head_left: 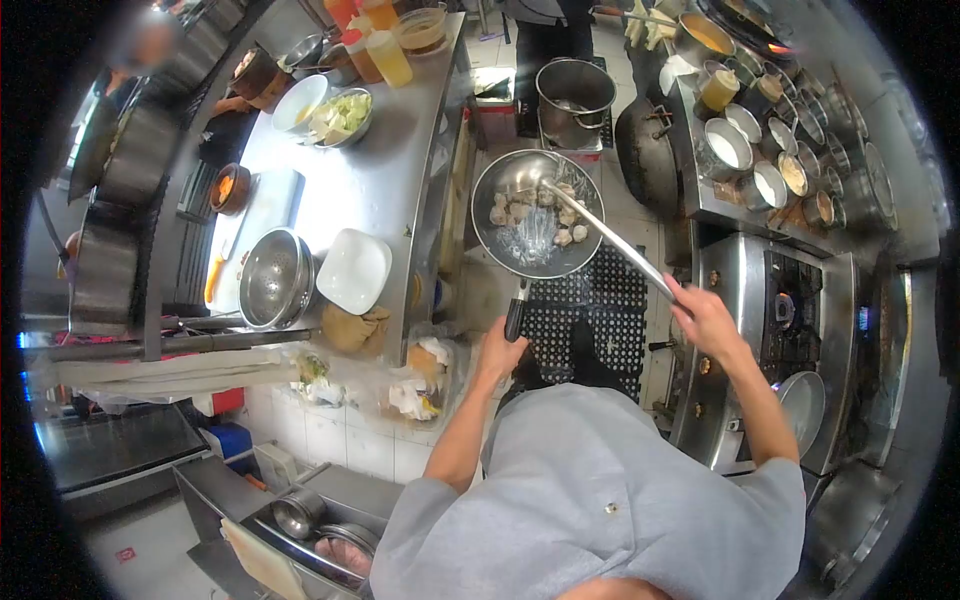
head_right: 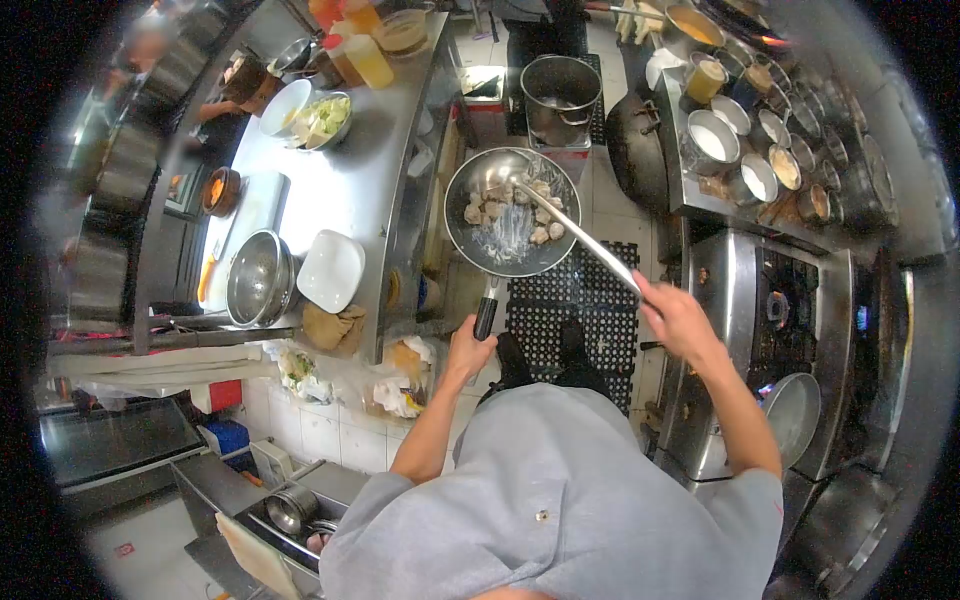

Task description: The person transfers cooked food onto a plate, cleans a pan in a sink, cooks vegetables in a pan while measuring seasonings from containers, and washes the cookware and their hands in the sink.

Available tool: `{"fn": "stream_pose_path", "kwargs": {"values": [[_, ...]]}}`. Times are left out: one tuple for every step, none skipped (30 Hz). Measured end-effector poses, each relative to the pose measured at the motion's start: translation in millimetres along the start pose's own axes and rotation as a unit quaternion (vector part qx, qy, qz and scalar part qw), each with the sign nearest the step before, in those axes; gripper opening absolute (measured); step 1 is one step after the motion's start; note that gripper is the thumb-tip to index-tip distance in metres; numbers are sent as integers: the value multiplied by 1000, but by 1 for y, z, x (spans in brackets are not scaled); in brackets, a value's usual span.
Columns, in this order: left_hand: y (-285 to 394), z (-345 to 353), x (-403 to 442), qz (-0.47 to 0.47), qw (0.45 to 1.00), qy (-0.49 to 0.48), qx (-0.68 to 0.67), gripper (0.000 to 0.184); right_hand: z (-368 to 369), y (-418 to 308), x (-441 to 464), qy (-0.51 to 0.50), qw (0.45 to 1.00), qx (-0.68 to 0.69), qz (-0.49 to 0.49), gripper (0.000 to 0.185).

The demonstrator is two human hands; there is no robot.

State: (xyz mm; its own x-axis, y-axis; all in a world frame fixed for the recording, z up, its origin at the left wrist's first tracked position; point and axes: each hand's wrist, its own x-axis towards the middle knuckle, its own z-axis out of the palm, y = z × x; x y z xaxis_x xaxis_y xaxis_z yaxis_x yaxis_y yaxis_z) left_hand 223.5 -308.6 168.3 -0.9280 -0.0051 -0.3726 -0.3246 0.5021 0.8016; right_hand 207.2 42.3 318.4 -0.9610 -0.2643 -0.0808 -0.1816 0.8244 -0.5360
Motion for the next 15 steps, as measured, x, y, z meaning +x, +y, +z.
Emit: {"fn": "stream_pose_path", "kwargs": {"values": [[-4, 4, -1, 63, 996, 34, 43, 26, 7, 12, 10, 1, 997, -71, -34, 52], [5, 3, -4, 62, 997, 34, 42, 26, 8, 24, 12, -1, 997, -72, -33, 52], [14, -2, -5, 14, 1000, 14, 17, 26, 9, 38, 11, -11, 997, -73, -38, 52], [23, -6, -7, -32, 999, -5, -6, 26, 7, 50, 9, -20, 996, -74, -44, 52], [29, -6, -9, -34, 999, 0, -5, 26, 3, 60, 0, -21, 996, -71, -48, 52], [35, -4, -12, -47, 999, 4, -5, 26, -3, 67, -15, -25, 998, -24, -52, 52], [38, -1, -14, -59, 998, 7, -6, 27, -9, 71, -23, -29, 998, 23, -55, 53], [39, 2, -14, -62, 998, 7, -4, 27, -12, 70, -23, -60, 998, 1, -20, 51], [40, 6, -12, -56, 998, 5, 2, 27, -5, 76, -20, -61, 998, 4, -17, 51], [42, 12, -8, -45, 999, 3, 9, 28, 9, 88, -12, -38, 999, -23, -18, 48], [45, 17, -9, -41, 999, 3, 13, 28, 20, 96, -7, -12, 998, -50, -19, 46], [50, 21, -11, -47, 999, 6, 12, 31, 27, 97, -14, -18, 999, -51, -6, 45], [59, 24, -6, -40, 999, 13, 11, 34, 8, 64, -21, -172, 974, -51, 137, 47], [61, 31, 3, -28, 999, 14, 17, 41, 27, 76, -34, -196, 958, -133, 160, 49], [65, 40, 10, -34, 999, 6, 23, 47, 37, 87, -58, -154, 979, -87, 104, 50]]}}
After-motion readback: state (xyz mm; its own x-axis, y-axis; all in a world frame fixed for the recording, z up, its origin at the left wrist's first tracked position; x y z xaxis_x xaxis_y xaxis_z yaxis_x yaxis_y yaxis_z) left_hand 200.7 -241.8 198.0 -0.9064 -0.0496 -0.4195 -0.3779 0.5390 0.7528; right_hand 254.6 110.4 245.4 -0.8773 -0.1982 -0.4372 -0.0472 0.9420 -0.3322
